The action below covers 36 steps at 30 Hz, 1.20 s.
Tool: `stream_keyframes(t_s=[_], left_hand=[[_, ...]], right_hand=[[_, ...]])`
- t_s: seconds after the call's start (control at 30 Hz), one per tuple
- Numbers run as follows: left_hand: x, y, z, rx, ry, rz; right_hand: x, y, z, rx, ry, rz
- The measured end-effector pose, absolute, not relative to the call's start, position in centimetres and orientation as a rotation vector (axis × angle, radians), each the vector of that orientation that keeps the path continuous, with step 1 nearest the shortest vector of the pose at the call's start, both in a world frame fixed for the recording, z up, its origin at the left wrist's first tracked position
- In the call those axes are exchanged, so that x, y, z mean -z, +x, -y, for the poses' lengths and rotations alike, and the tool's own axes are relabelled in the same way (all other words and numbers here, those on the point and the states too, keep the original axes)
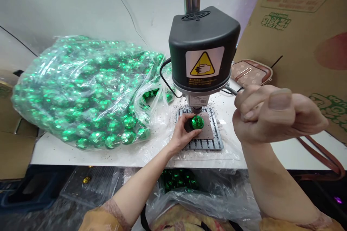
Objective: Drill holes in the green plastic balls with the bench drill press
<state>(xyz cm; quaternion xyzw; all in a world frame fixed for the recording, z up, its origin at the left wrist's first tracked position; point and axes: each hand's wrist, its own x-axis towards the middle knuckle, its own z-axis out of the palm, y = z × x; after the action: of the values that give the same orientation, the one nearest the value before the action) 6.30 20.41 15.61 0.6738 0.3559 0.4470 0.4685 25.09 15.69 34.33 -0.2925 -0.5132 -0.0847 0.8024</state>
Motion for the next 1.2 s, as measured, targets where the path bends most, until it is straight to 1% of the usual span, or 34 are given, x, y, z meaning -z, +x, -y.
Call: stream_keyframes(t_s=[0.1,0.23,0.4,0.67,0.93,1.03,1.13,1.2], left_hand=[[-15.6,6.3,-20.3,-1.097,1.642,-0.877],[-15.6,6.4,-20.2,-1.099,1.622,-0.873],[-15.6,6.5,-20.1,-1.103,1.621,-0.885],[-15.4,6.5,-20.3,-1.103,1.628,-0.873],[-16.0,6.6,-20.0,-1.098,1.611,-0.905],[-16.3,6.9,-20.0,-1.105,1.59,-0.905],[-17.1,7.4,-19.8,-1.13,1.567,-0.893],[-17.7,7.2,-18.9,-1.178,1.586,-0.944]], right_hand=[[-33.8,25.2,-16.1,0.292,-0.503,1.121],[-33.1,25.6,-16.5,0.272,-0.461,1.184],[-33.2,25.9,-16.6,0.371,-0.43,1.203],[-33.4,25.7,-16.5,0.304,-0.329,1.264],[-31.8,25.8,-16.1,0.298,-0.342,1.298],[-33.0,25.3,-16.3,0.297,-0.381,1.219],[-35.5,24.6,-16.5,0.254,-0.492,1.07],[-37.2,24.5,-16.5,0.142,-0.622,1.035]])
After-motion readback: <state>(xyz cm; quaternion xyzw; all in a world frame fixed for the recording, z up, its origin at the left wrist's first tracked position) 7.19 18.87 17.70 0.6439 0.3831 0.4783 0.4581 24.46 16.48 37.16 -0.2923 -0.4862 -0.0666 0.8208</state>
